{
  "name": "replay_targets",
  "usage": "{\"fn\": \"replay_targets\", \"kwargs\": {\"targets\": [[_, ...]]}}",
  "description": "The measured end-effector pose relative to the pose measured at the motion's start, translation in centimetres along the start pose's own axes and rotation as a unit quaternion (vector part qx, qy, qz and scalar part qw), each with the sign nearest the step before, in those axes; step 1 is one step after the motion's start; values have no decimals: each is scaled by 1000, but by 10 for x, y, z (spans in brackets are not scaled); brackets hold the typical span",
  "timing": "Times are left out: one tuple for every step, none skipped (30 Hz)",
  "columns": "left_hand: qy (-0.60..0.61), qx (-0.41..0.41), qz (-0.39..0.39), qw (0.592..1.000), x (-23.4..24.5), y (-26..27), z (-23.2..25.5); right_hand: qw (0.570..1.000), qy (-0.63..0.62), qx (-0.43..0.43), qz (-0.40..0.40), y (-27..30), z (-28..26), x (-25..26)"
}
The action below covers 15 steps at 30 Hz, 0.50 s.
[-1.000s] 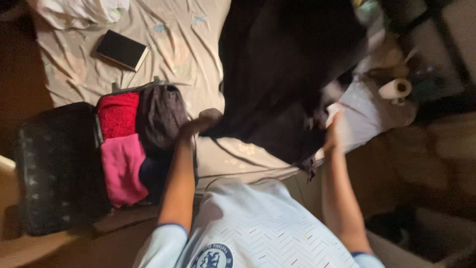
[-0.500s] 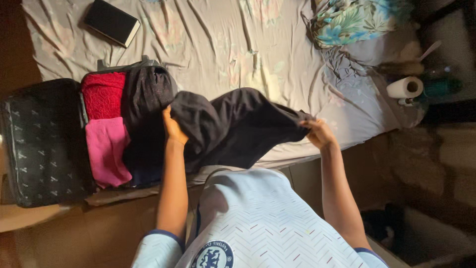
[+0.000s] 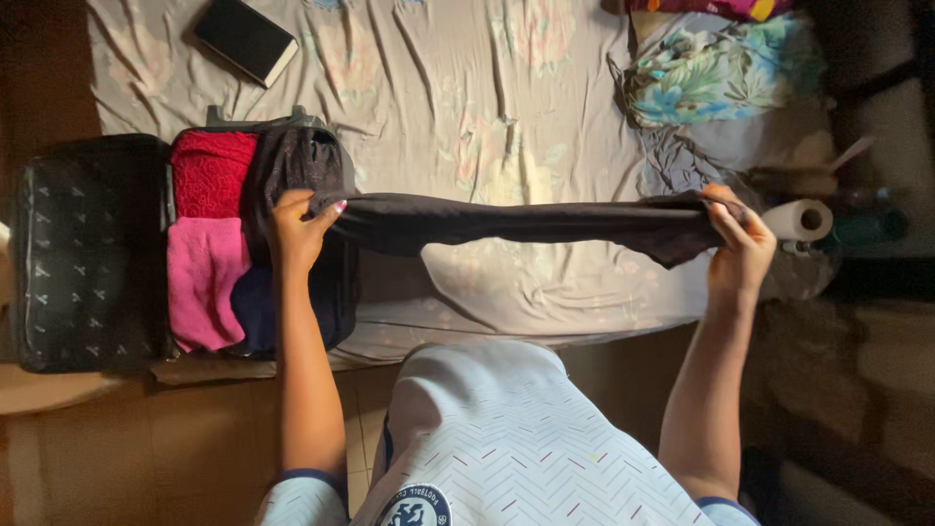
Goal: The person folds a pink towel and a dark garment, then places them into an open suitcase. They add toiletries including a roll of toilet paper, bottles, and a small container into the mesh pocket, then close and zip the suitcase.
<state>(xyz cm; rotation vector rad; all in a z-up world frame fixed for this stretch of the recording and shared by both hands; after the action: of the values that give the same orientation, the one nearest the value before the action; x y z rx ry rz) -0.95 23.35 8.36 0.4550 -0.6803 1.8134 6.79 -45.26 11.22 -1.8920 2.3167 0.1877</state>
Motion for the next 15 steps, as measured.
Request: {"fn": "replay_targets", "kwargs": {"targets": [[14, -73, 32, 997, 9, 2, 15, 991, -99, -81, -33, 5, -3, -5], [29, -150, 60, 986, 19, 1, 30, 981, -161, -72, -77, 6, -17, -15], [45, -227, 85, 969, 27, 0, 44, 965, -221, -64, -122, 4, -33, -24], [237, -125, 70, 961, 22, -8, 32, 944, -280, -55, -165, 3, -45, -33], [420, -18, 48, 906, 10, -14, 23, 959, -230, -64, -152, -2, -46, -39], [583, 92, 19, 807, -10, -13, 17, 972, -178, -76, -135, -10, -43, -47], [520, 104, 32, 847, -17, -16, 17, 981, -125, -88, -118, -22, -41, -53], [456, 112, 43, 882, -28, -23, 20, 986, 143, 30, -77, -37, -44, -71], [389, 120, 55, 912, -38, -29, 25, 905, 399, 144, -26, -43, -47, -92], [306, 135, 14, 942, -52, -29, 34, 886, 417, 201, -14, -36, -48, -105], [220, 149, -28, 964, -66, -25, 46, 864, 434, 257, -1, -23, -42, -125], [283, 113, -50, 951, -86, -21, 72, 934, 294, 190, -72, -15, -21, -148], [345, 77, -72, 933, -105, -15, 100, 972, 145, 117, -143, -2, -1, -174], [327, 48, -105, 938, -119, -7, 126, 945, 191, 194, -182, 20, 1, -201], [360, 39, -166, 917, -135, 5, 152, 908, 235, 269, -218, 43, 3, -227]]}}
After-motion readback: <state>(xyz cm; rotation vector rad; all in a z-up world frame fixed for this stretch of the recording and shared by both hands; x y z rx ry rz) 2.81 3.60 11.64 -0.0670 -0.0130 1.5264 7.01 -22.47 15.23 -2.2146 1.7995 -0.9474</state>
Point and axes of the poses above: each hand's wrist, its own y-axis away from the middle knuckle, its own x-axis out of the back of the hand, z = x × y, the point moved 7 cm from there along -y, towards the middle knuckle, and after that the axes turned 8 degrees about -x, right-handed, at the moved point
